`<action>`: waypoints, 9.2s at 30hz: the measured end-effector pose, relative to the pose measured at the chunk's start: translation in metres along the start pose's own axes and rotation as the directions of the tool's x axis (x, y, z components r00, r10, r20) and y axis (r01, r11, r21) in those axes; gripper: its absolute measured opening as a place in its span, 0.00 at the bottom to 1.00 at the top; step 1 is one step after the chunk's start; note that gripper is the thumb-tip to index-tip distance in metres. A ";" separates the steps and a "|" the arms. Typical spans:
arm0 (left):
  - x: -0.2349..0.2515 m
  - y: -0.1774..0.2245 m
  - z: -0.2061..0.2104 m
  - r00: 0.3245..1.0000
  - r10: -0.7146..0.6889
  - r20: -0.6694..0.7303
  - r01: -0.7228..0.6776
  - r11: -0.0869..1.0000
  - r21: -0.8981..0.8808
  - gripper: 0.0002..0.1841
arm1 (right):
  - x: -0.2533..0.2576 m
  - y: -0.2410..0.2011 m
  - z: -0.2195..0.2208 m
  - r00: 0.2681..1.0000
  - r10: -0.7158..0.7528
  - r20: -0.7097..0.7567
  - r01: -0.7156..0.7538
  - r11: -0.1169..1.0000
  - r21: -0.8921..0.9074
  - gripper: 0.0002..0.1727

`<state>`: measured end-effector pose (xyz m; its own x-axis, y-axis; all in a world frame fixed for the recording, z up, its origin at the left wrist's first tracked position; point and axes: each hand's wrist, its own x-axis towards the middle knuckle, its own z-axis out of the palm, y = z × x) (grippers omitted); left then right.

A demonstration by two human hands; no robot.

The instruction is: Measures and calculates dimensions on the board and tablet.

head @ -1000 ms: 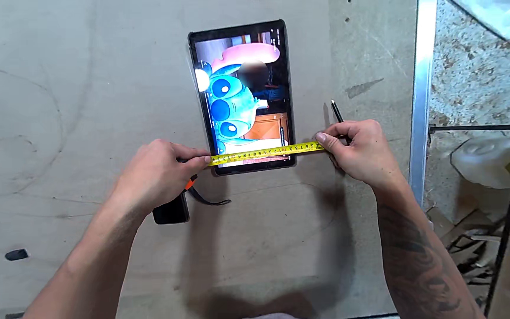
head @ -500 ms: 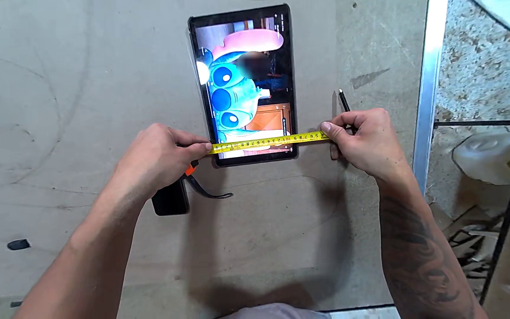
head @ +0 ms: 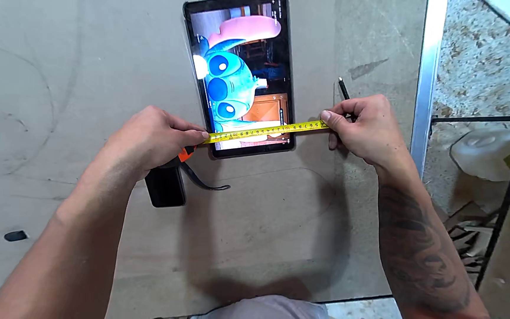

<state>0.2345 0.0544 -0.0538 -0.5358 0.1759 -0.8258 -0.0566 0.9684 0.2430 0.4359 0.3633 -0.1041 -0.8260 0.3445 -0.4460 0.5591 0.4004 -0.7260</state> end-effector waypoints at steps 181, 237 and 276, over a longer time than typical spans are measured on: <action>-0.054 -0.323 0.103 0.408 0.375 -0.833 -0.467 0.869 0.162 0.48 | -0.131 -0.142 0.343 0.875 -0.252 -0.413 0.162 0.957 -0.241 0.43; -0.142 -0.148 0.094 0.701 0.682 -0.210 -0.710 0.642 -0.289 0.53 | -0.178 -0.142 0.185 0.957 -0.278 -0.082 0.290 0.909 0.300 0.22; 0.004 0.000 -0.015 0.989 0.013 0.146 -0.013 1.000 -0.003 0.13 | 0.017 -0.001 -0.014 0.978 -0.120 0.170 0.142 0.982 -0.124 0.13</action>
<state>0.2192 0.0529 -0.0492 -0.4077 0.2124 -0.8881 -0.0521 0.9656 0.2549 0.4225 0.3811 -0.1035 -0.8874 0.1448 -0.4377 0.4404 0.5471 -0.7118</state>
